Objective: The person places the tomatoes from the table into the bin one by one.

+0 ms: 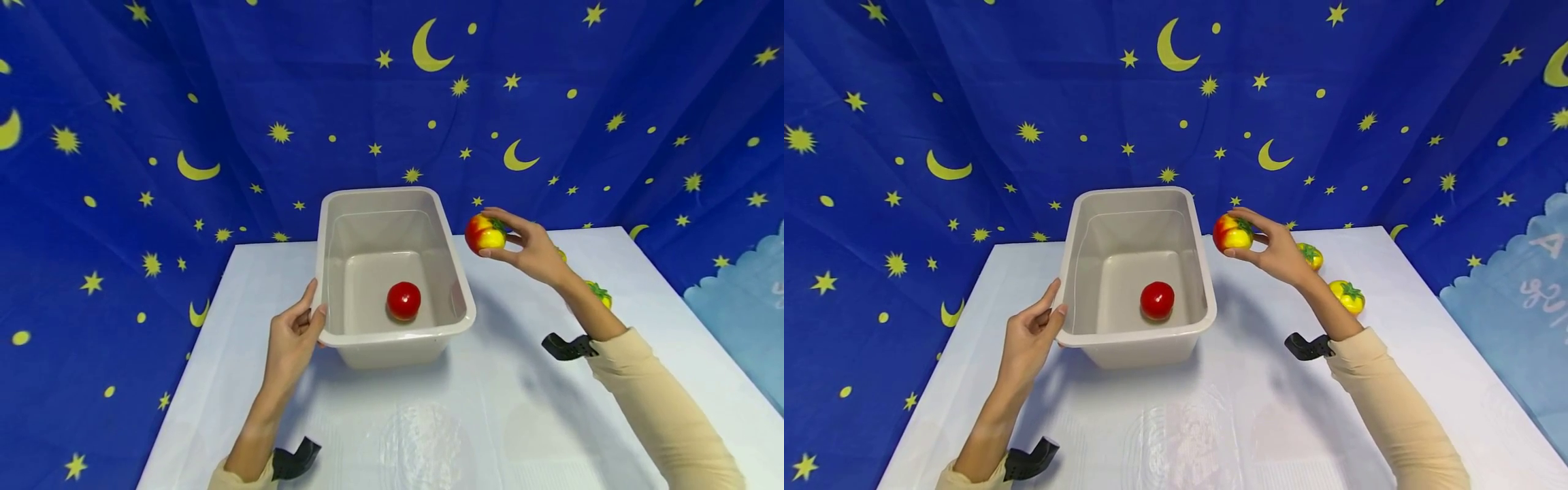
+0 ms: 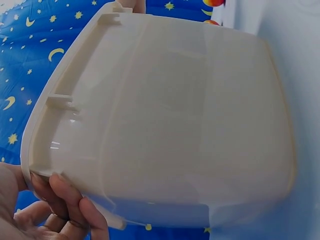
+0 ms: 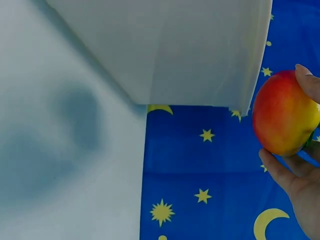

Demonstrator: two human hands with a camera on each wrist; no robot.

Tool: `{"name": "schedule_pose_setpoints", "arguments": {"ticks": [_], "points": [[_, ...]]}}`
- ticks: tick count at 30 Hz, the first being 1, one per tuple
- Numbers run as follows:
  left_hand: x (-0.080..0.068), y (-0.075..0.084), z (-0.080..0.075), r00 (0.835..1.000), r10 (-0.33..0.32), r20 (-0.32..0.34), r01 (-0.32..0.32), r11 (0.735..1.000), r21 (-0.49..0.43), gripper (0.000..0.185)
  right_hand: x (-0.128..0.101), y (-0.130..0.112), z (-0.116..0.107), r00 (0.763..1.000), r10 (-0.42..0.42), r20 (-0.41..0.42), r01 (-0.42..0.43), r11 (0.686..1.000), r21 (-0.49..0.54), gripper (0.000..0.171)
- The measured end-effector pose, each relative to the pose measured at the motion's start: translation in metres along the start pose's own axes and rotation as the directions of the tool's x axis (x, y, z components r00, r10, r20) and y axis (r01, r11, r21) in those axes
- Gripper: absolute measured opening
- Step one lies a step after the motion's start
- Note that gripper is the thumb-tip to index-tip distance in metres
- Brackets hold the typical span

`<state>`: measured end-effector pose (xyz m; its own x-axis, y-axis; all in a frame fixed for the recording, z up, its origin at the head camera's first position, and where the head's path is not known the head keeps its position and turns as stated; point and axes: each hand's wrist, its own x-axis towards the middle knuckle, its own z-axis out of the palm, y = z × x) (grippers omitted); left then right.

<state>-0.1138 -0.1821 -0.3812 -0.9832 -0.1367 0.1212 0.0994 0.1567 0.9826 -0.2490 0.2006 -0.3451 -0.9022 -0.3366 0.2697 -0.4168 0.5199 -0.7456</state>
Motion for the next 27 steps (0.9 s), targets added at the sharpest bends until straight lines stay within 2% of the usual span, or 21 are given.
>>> {"name": "schedule_pose_setpoints", "arguments": {"ticks": [5, 15, 23, 27], "points": [[0.001, -0.001, 0.0, 1.0, 0.0, 0.0, 0.0, 1.0, -0.007, 0.051, 0.002, -0.003, 0.003, 0.999, -0.041, -0.001, 0.041, 0.999, 0.003, 0.063], [0.001, -0.003, -0.001, 0.998, -0.055, 0.01, 0.055, 0.998, -0.012, 0.055, 0.012, -0.017, 0.008, 0.996, -0.093, 0.003, 0.093, 0.996, 0.009, 0.061], [0.0, -0.004, -0.002, 0.997, -0.068, 0.048, 0.072, 0.992, -0.101, 0.053, 0.022, -0.029, 0.014, 0.99, -0.14, 0.007, 0.14, 0.989, 0.038, 0.06], [0.001, -0.003, -0.002, 0.996, -0.07, 0.047, 0.075, 0.991, -0.112, 0.053, 0.025, -0.032, 0.018, 0.99, -0.142, 0.022, 0.141, 0.989, 0.045, 0.061]]}}
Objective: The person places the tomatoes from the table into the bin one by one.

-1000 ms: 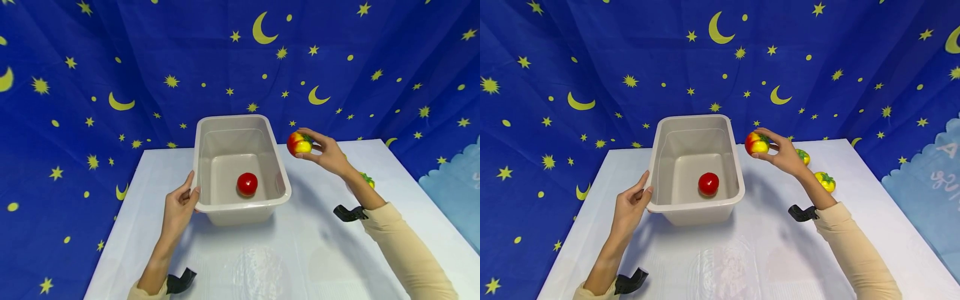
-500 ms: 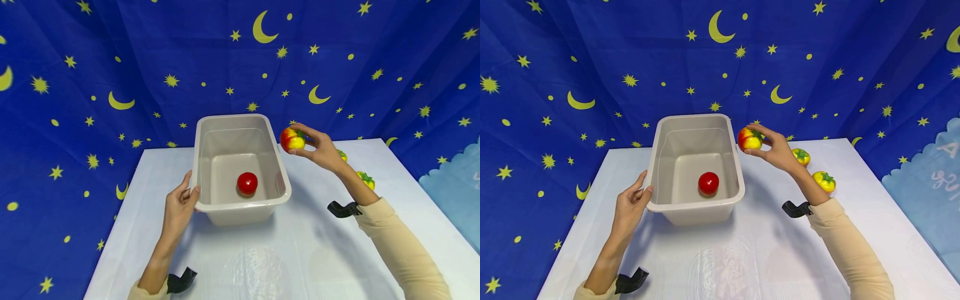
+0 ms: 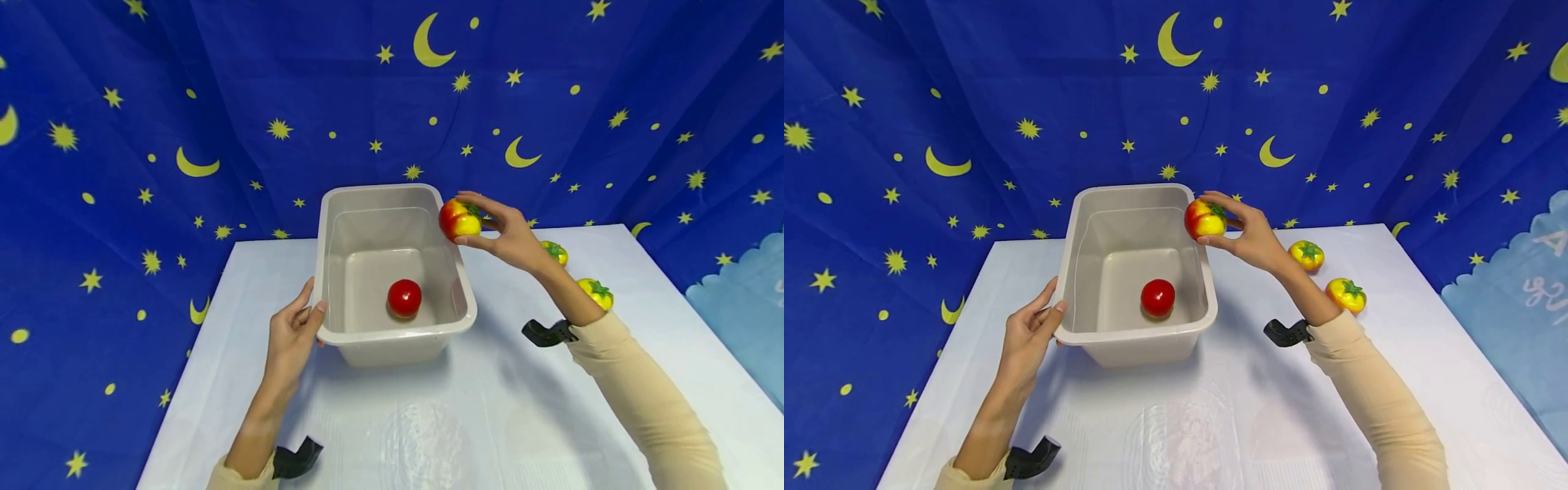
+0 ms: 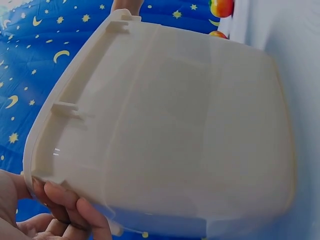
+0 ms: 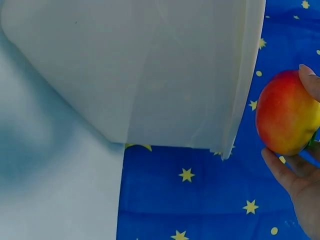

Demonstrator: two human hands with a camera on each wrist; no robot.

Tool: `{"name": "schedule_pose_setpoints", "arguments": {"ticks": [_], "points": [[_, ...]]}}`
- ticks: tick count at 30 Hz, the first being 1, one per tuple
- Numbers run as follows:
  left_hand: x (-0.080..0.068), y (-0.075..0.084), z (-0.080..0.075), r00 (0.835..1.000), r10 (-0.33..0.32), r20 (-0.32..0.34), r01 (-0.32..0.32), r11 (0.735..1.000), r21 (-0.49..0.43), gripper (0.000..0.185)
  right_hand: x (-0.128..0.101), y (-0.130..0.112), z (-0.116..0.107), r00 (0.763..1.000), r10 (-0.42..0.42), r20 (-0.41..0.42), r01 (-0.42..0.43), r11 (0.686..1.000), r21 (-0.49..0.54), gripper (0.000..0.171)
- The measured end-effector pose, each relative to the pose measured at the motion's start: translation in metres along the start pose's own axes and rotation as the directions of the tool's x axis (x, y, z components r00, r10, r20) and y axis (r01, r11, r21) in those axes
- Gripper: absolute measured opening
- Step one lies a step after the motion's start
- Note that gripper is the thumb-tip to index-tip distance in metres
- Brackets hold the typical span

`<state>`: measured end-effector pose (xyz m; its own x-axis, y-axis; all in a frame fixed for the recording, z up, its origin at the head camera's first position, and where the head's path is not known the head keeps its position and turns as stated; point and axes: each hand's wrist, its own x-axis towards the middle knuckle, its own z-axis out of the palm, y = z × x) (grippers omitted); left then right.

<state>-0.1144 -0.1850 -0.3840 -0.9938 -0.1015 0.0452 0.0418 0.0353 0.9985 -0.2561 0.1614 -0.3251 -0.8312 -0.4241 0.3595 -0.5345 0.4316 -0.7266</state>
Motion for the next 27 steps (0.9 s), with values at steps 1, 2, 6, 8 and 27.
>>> {"name": "schedule_pose_setpoints", "arguments": {"ticks": [1, 2, 6, 8, 27], "points": [[0.0, 0.0, 0.0, 1.0, 0.0, -0.003, 0.0, 1.0, 0.003, 0.053, 0.001, -0.001, 0.001, 1.0, -0.001, 0.003, 0.001, 1.0, 0.004, 0.061], [0.0, 0.0, 0.0, 1.0, 0.0, -0.005, 0.0, 1.0, 0.007, 0.053, 0.002, -0.002, 0.002, 1.0, -0.005, 0.008, 0.005, 1.0, 0.007, 0.061], [0.0, 0.001, 0.0, 1.0, -0.002, -0.008, 0.002, 1.0, 0.028, 0.054, 0.006, -0.005, 0.007, 0.999, -0.023, 0.024, 0.022, 0.999, 0.026, 0.061], [0.0, 0.001, 0.0, 1.0, -0.006, -0.008, 0.006, 0.999, 0.033, 0.055, 0.008, -0.007, 0.01, 0.999, -0.028, 0.034, 0.027, 0.999, 0.034, 0.061], [0.0, 0.002, 0.0, 0.999, -0.033, 0.003, 0.033, 0.998, 0.053, 0.055, 0.017, -0.01, 0.034, 0.988, -0.019, 0.154, 0.01, 0.998, 0.064, 0.063]]}}
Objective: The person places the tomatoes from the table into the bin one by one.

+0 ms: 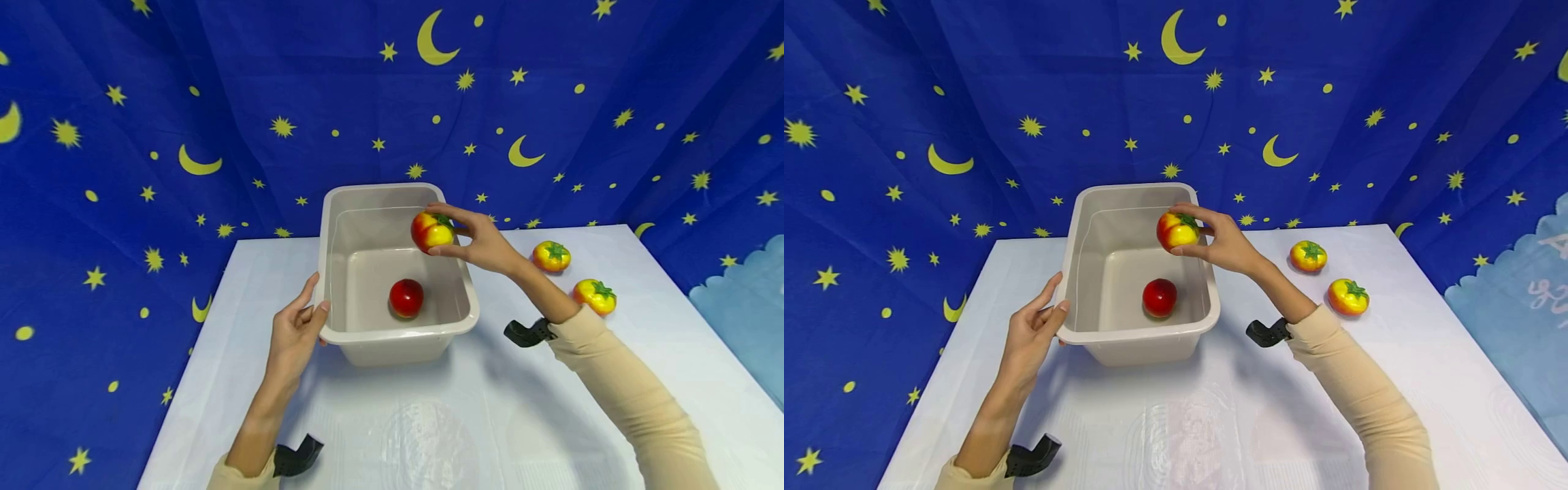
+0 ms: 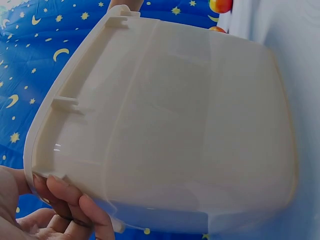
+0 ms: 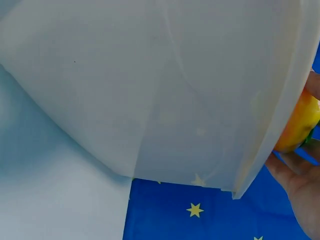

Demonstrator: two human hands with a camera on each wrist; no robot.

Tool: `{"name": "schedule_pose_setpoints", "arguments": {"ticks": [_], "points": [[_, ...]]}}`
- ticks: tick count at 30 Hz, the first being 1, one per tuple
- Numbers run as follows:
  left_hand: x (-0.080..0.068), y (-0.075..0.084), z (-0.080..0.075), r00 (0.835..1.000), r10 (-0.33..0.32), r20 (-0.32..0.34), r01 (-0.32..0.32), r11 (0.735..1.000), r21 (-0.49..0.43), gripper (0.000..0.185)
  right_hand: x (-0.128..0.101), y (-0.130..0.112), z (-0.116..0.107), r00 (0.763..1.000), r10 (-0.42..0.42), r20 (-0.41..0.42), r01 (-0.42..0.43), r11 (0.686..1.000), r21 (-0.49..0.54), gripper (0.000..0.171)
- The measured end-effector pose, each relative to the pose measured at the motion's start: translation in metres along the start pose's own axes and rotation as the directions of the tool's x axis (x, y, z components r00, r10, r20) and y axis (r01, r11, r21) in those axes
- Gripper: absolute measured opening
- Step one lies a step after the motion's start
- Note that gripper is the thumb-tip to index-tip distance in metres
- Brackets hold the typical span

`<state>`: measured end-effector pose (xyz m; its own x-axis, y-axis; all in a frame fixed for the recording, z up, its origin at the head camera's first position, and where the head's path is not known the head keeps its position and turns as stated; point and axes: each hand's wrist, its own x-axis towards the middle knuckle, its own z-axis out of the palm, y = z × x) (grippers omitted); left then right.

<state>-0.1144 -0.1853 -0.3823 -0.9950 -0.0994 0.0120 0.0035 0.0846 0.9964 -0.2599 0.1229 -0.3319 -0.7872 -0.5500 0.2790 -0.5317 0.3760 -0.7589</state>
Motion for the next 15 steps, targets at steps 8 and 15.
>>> {"name": "schedule_pose_setpoints", "arguments": {"ticks": [8, 15], "points": [[0.0003, -0.0003, 0.0, 1.0, -0.007, -0.002, 0.007, 1.0, 0.004, 0.055, 0.0031, 0.0, 0.0052, 1.0, -0.02, 0.018, 0.02, 1.0, 0.006, 0.065], [0.0001, 0.0, -0.0001, 1.0, -0.008, -0.002, 0.008, 1.0, -0.004, 0.055, 0.0042, 0.0003, 0.0071, 1.0, -0.022, 0.013, 0.022, 1.0, 0.0, 0.065]]}}
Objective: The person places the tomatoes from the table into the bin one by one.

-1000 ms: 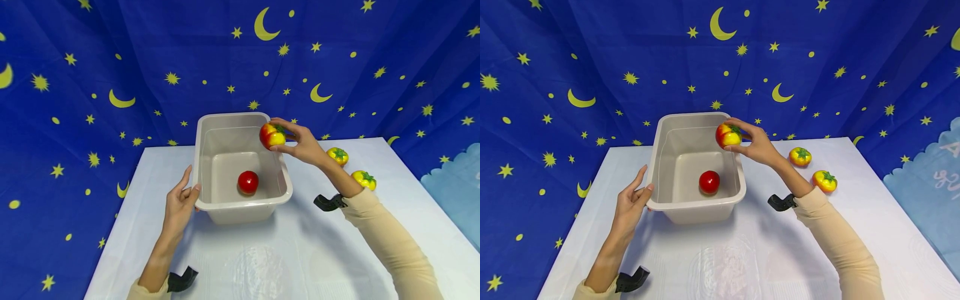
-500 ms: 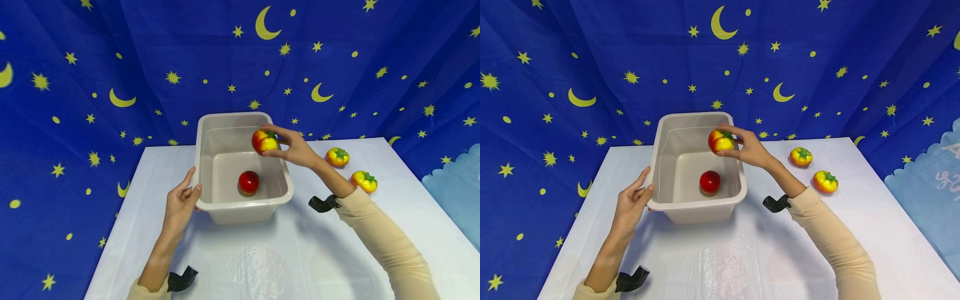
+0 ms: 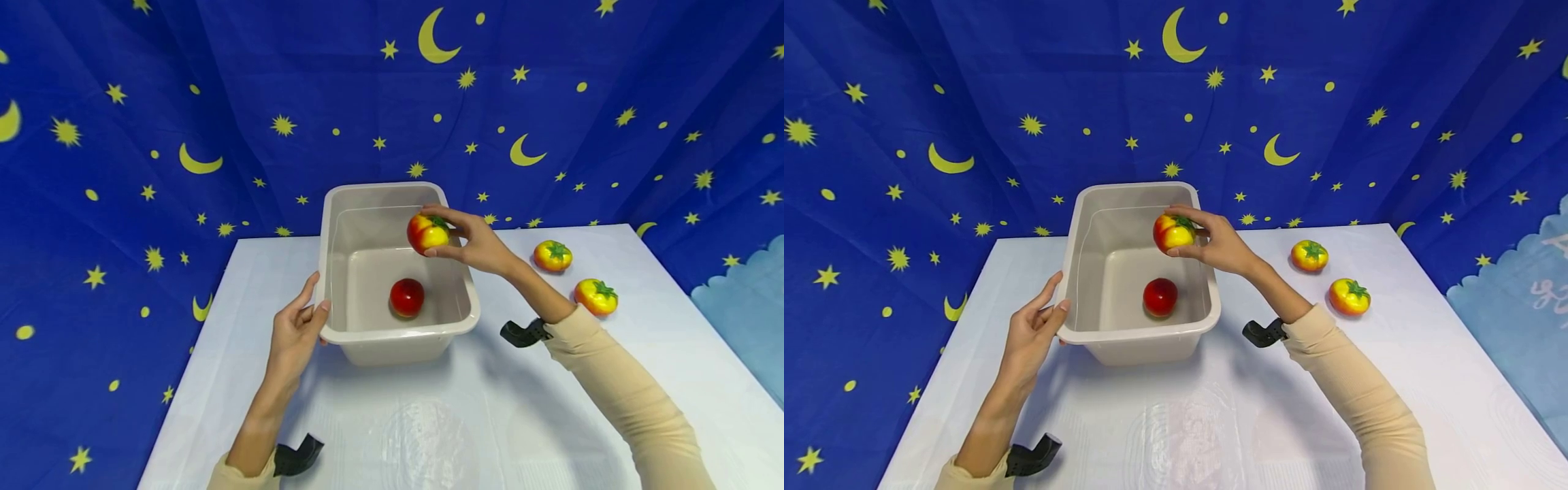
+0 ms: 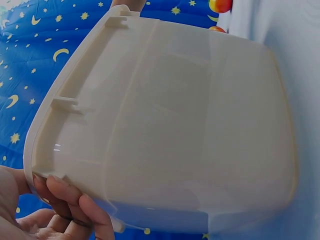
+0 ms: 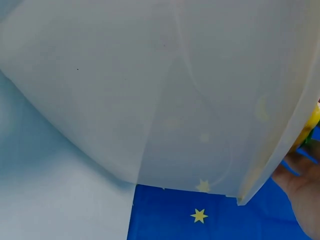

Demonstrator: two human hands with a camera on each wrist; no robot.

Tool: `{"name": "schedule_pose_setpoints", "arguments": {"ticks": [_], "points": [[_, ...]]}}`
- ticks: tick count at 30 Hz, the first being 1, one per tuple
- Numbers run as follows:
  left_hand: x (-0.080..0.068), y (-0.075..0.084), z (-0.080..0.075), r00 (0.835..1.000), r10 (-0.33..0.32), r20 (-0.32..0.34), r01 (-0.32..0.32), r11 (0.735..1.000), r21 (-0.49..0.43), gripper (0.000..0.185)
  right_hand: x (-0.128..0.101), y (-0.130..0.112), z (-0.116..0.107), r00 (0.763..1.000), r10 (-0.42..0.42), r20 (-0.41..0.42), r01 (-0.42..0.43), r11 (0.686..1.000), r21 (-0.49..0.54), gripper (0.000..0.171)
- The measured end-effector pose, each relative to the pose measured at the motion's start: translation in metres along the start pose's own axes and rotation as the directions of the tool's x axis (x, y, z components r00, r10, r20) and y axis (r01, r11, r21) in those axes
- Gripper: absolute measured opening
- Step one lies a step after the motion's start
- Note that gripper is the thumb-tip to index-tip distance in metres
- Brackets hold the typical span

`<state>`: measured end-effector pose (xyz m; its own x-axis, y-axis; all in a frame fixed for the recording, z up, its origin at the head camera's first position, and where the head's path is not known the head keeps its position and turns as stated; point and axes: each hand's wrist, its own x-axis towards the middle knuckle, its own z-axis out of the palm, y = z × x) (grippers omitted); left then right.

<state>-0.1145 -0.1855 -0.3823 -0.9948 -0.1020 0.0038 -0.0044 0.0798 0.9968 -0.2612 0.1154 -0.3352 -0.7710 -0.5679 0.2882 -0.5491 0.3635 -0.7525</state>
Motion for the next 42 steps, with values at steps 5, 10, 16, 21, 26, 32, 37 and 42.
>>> {"name": "schedule_pose_setpoints", "arguments": {"ticks": [5, 10, 16, 21, 26, 32, 37, 42], "points": [[0.0, 0.0, 0.0, 1.0, -0.003, -0.003, 0.003, 1.0, -0.007, 0.056, 0.0, 0.0, 0.001, 1.0, -0.009, -0.006, 0.009, 1.0, 0.006, 0.066], [0.0, 0.0, 0.0, 1.0, 0.0, -0.005, 0.0, 1.0, 0.001, 0.056, -0.003, 0.001, 0.001, 0.999, -0.011, -0.034, 0.01, 1.0, -0.025, 0.068], [0.0, 0.001, 0.001, 1.0, -0.005, -0.001, 0.005, 1.0, -0.001, 0.056, -0.006, 0.005, -0.002, 0.998, 0.005, -0.059, -0.007, 0.999, -0.034, 0.067], [0.0, 0.0, 0.001, 1.0, 0.004, 0.001, -0.004, 1.0, -0.009, 0.056, -0.009, 0.005, -0.005, 0.998, 0.021, -0.067, -0.022, 1.0, -0.021, 0.067], [0.0, 0.0, 0.0, 1.0, 0.011, 0.0, -0.011, 1.0, -0.005, 0.055, -0.012, 0.005, -0.009, 0.996, 0.027, -0.084, -0.029, 0.999, -0.023, 0.068], [0.0, 0.002, 0.0, 1.0, 0.01, 0.003, -0.01, 1.0, 0.003, 0.055, -0.016, 0.004, -0.021, 0.989, -0.006, -0.151, 0.006, 1.0, -0.003, 0.067], [0.001, 0.001, 0.0, 1.0, 0.0, -0.007, 0.0, 1.0, -0.002, 0.055, -0.021, 0.005, -0.03, 0.979, 0.005, -0.202, -0.005, 1.0, 0.002, 0.065], [0.001, 0.0, 0.001, 1.0, -0.001, -0.009, 0.001, 1.0, -0.004, 0.055, -0.031, 0.008, -0.037, 0.972, 0.002, -0.234, -0.002, 1.0, 0.002, 0.066]]}}
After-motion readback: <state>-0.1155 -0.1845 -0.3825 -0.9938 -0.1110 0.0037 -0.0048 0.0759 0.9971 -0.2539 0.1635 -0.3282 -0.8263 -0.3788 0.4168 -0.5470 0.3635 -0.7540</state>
